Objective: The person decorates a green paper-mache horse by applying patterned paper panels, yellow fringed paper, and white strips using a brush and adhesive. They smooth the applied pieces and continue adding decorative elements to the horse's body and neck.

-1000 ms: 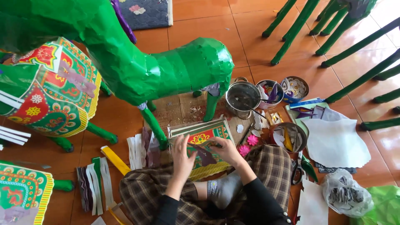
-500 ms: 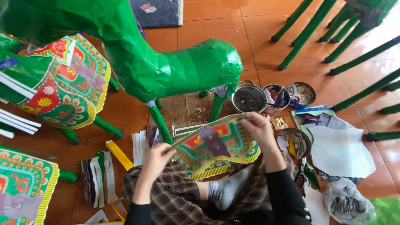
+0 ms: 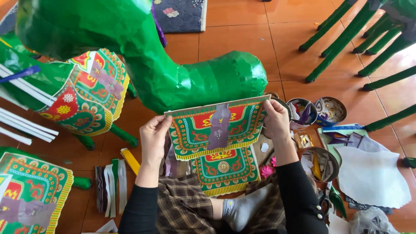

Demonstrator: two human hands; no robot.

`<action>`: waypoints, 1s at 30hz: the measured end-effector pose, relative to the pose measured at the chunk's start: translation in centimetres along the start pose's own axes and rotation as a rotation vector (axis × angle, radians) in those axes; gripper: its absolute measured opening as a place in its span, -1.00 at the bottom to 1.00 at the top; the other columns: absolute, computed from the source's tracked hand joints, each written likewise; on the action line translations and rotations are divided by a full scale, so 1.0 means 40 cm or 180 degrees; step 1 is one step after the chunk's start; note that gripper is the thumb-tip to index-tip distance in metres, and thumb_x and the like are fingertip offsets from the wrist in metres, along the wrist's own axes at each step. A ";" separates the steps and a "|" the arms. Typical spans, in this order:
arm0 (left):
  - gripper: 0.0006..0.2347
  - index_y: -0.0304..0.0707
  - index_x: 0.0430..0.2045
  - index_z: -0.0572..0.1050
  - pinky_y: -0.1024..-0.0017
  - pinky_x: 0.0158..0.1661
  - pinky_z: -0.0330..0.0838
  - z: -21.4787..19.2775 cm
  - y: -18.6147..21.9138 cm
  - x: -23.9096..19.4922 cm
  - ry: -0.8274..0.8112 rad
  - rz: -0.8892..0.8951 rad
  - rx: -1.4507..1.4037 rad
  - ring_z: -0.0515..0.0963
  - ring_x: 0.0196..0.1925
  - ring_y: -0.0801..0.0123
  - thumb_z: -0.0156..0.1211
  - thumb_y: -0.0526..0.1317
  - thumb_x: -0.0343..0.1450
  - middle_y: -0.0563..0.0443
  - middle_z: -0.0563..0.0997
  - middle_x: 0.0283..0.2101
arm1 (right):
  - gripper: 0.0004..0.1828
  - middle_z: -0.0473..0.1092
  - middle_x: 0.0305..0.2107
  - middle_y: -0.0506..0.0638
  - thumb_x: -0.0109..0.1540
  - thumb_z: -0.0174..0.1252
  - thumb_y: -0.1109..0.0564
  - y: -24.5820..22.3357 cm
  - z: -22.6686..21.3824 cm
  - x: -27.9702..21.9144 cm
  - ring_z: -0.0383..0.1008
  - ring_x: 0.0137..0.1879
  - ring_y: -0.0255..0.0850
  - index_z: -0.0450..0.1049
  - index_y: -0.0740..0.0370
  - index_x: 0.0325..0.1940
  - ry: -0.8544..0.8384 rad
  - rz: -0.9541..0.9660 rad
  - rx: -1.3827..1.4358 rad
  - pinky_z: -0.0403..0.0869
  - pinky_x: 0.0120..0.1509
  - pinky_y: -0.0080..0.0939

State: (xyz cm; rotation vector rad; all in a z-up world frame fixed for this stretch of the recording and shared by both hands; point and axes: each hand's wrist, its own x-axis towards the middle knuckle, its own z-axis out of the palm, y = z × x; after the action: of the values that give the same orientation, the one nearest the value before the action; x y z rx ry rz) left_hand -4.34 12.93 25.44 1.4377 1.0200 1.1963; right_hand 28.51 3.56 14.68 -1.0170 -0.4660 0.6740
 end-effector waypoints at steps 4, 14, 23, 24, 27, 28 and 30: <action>-0.91 -0.25 -0.46 0.63 0.67 -0.28 0.41 0.007 0.014 0.015 0.0073 0.0164 0.0201 0.38 -0.38 0.73 0.34 -0.24 0.40 0.20 0.57 -0.53 | -0.93 0.45 -0.54 -0.04 0.30 0.20 0.21 0.032 -0.004 0.056 0.53 -0.39 -0.34 0.54 0.25 -0.26 0.0145 -0.0113 -0.0110 0.52 -0.27 -0.38; -0.87 -0.25 -0.49 0.63 0.61 -0.35 0.41 0.008 -0.020 0.050 0.0199 0.0312 0.0899 0.40 -0.45 0.68 0.39 -0.20 0.40 0.11 0.54 -0.59 | -0.85 0.43 -0.60 -0.03 0.27 0.24 0.15 -0.018 0.052 0.083 0.52 -0.46 -0.34 0.50 0.25 -0.34 0.0146 -0.0005 0.0128 0.48 -0.33 -0.42; -0.84 -0.21 -0.55 0.64 0.46 -0.35 0.42 0.018 -0.082 0.067 0.0764 0.1385 0.2047 0.55 -0.48 0.27 0.52 -0.18 0.33 0.02 0.55 -0.59 | -0.80 0.29 -0.10 0.05 0.22 0.35 0.09 0.025 0.008 0.126 0.24 0.05 -0.24 0.52 0.24 -0.35 0.0310 -0.1012 -0.1258 0.29 0.09 -0.29; -0.84 -0.21 -0.56 0.64 0.48 -0.33 0.42 0.020 -0.087 0.068 0.0813 0.1551 0.2119 0.53 -0.47 0.29 0.53 -0.19 0.32 0.04 0.55 -0.59 | -0.78 0.27 0.05 0.16 0.24 0.33 0.09 0.015 0.015 0.121 0.25 0.19 -0.09 0.50 0.28 -0.34 0.0262 -0.1056 -0.1292 0.31 0.22 -0.12; -0.84 -0.19 -0.57 0.63 0.50 -0.31 0.38 0.023 -0.096 0.076 0.0848 0.1862 0.2254 0.51 -0.50 0.34 0.55 -0.21 0.33 0.09 0.55 -0.60 | -0.75 0.20 0.20 0.27 0.24 0.33 0.09 -0.003 0.037 0.111 0.22 0.30 0.10 0.49 0.34 -0.32 0.0237 -0.1029 -0.1218 0.32 0.28 0.13; -0.84 -0.19 -0.57 0.63 0.50 -0.31 0.38 0.025 -0.093 0.078 0.0844 0.1864 0.2261 0.51 -0.50 0.34 0.55 -0.21 0.33 0.09 0.55 -0.60 | -0.75 0.20 0.20 0.27 0.24 0.33 0.09 -0.003 0.039 0.114 0.22 0.30 0.10 0.49 0.34 -0.32 0.0240 -0.1025 -0.1213 0.32 0.28 0.13; -0.83 -0.20 -0.57 0.62 0.52 -0.32 0.35 0.025 -0.086 0.082 0.0901 0.2033 0.2257 0.49 -0.51 0.38 0.57 -0.22 0.32 0.12 0.54 -0.61 | -0.74 0.15 0.24 0.40 0.24 0.33 0.13 -0.002 0.049 0.120 0.18 0.35 0.31 0.48 0.41 -0.31 0.0200 -0.1016 -0.1095 0.29 0.31 0.25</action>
State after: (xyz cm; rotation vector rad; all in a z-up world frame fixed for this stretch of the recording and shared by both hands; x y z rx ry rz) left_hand -2.89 16.55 22.57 2.3151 1.3051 1.6088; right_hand 30.67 8.10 15.86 -1.2482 -0.6872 0.2791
